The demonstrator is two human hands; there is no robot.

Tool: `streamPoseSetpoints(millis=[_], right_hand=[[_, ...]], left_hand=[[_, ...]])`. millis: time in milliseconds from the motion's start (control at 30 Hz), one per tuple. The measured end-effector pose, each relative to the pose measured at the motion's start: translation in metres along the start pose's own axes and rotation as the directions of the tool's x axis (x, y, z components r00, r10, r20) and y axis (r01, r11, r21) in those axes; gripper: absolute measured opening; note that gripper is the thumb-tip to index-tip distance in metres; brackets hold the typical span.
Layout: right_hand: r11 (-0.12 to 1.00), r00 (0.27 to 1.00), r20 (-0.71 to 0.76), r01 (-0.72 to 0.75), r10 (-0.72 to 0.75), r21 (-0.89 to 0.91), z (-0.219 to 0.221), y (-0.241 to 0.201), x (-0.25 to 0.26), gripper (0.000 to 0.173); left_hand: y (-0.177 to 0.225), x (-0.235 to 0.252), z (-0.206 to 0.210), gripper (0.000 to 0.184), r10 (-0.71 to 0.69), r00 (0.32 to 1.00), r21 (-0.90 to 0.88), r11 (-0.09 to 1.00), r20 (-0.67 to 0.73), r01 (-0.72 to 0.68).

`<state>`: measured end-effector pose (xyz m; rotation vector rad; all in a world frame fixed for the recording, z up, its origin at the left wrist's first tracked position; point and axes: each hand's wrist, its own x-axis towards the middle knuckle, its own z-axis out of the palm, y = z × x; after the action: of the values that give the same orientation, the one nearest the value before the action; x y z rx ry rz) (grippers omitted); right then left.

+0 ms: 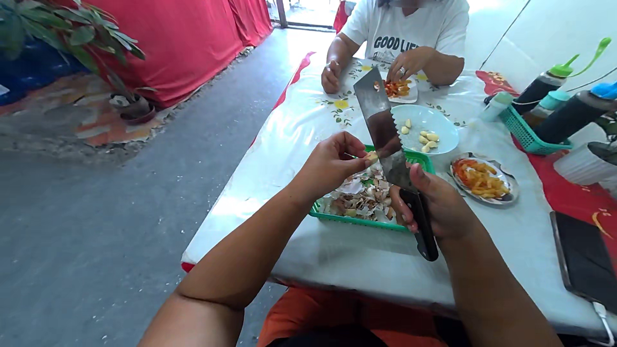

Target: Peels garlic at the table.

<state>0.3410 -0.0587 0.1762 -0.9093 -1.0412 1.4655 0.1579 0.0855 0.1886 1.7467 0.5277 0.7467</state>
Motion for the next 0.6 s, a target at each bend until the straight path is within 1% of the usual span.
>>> streamPoseSetpoints(millis=[67, 233, 333, 600], right_hand=[[1.000, 1.000, 0.003, 0.006, -0.006, 0.000, -0.0012, -0.0002, 0.0002, 0.064], [1.000, 1.000, -0.003, -0.006, 0.006, 0.001, -0.0009, -0.0010, 0.0001, 0.061], [1.000, 1.000, 0.003, -0.019, 0.019, 0.001, -0.0010, -0.0010, 0.0001, 0.063], [1.000, 1.000, -0.009, 0.001, -0.001, 0.009, -0.0010, -0.0013, 0.0002, 0.056]], left_hand=[[0.0004, -0.0001, -0.0004, 0.024, -0.003, 1.000, -0.004, 1.000, 0.000, 0.003], [0.0009, 0.0002, 0.0000, 0.022, -0.022, 1.000, -0.004, 1.000, 0.004, 0.022], [0.0005, 0.0005, 0.0003, 0.023, -0.019, 1.000, -0.004, 1.000, -0.001, 0.019], [0.0003, 0.0001, 0.0002, 0.024, -0.002, 1.000, -0.016, 1.000, -0.002, 0.002]])
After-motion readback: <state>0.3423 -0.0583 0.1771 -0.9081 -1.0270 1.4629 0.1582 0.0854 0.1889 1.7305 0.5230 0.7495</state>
